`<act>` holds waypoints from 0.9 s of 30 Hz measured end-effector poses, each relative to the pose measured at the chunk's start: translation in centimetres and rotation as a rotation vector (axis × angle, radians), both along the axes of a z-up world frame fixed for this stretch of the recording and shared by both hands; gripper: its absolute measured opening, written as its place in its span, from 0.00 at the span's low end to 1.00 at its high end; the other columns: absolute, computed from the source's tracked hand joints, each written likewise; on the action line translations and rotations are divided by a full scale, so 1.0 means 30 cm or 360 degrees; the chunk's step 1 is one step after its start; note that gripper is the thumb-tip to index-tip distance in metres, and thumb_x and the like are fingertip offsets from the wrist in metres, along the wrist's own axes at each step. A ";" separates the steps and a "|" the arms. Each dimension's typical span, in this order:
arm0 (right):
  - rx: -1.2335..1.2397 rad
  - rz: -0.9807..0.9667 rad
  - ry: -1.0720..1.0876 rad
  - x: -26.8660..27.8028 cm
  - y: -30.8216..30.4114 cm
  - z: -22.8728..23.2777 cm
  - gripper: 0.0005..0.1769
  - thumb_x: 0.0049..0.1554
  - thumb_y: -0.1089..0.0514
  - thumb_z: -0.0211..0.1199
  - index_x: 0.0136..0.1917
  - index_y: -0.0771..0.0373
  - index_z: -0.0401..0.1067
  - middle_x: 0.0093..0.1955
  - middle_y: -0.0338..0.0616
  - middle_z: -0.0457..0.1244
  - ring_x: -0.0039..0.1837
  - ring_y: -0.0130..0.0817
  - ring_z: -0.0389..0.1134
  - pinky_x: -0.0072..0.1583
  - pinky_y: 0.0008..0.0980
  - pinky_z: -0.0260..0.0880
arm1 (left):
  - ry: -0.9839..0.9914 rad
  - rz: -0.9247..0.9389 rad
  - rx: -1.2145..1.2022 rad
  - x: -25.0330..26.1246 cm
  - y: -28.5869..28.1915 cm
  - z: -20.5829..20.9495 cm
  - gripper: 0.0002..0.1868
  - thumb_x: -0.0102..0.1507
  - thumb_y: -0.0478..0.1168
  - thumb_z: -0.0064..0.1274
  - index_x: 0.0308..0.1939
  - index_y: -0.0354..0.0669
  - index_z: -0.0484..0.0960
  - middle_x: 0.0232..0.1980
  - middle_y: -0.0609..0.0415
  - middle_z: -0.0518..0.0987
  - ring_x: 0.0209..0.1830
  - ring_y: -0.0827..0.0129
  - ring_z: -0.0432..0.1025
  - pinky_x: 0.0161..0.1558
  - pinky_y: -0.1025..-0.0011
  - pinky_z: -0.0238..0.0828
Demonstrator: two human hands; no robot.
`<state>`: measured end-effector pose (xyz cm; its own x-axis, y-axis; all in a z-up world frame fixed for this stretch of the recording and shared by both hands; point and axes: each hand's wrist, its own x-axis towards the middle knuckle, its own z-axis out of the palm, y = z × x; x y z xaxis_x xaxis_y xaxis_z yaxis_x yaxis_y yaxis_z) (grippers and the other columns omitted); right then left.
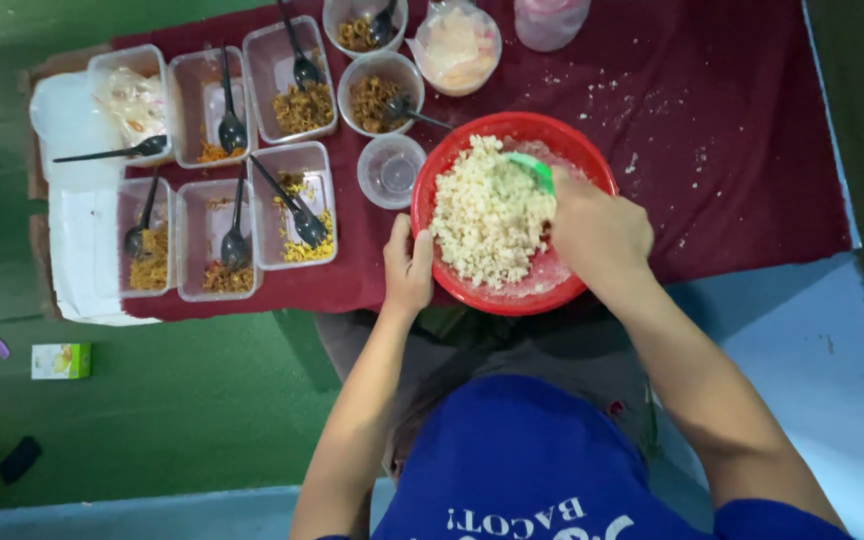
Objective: Mix ingredients in a bowl and portion them into a small container using a spatula
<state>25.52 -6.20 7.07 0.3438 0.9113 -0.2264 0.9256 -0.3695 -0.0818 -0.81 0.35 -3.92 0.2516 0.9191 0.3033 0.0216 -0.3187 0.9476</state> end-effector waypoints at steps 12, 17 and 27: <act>0.0421 0.0334 -0.0149 -0.016 0.011 -0.058 0.30 0.62 0.54 0.50 0.77 0.42 0.65 0.60 0.45 0.70 0.50 0.54 0.75 0.48 0.57 0.76 | 0.0022 0.0014 -0.0039 0.004 -0.006 0.039 0.13 0.71 0.45 0.43 0.39 0.39 0.73 0.27 0.41 0.74 0.30 0.63 0.69 0.35 0.61 0.69; 0.0483 0.0112 -0.0208 -0.040 -0.052 0.070 0.25 0.63 0.49 0.50 0.72 0.37 0.68 0.48 0.44 0.69 0.46 0.54 0.75 0.48 0.57 0.76 | 0.0049 0.0015 -0.0044 0.005 -0.005 0.061 0.11 0.70 0.44 0.45 0.38 0.41 0.73 0.26 0.43 0.74 0.30 0.64 0.69 0.36 0.62 0.69; 0.0142 0.0072 0.0205 -0.076 -0.131 0.164 0.28 0.62 0.49 0.46 0.75 0.36 0.64 0.58 0.48 0.70 0.56 0.60 0.74 0.57 0.62 0.74 | 0.0068 0.0029 -0.0059 0.002 -0.013 0.074 0.10 0.69 0.43 0.47 0.37 0.41 0.72 0.27 0.39 0.74 0.29 0.61 0.70 0.36 0.60 0.69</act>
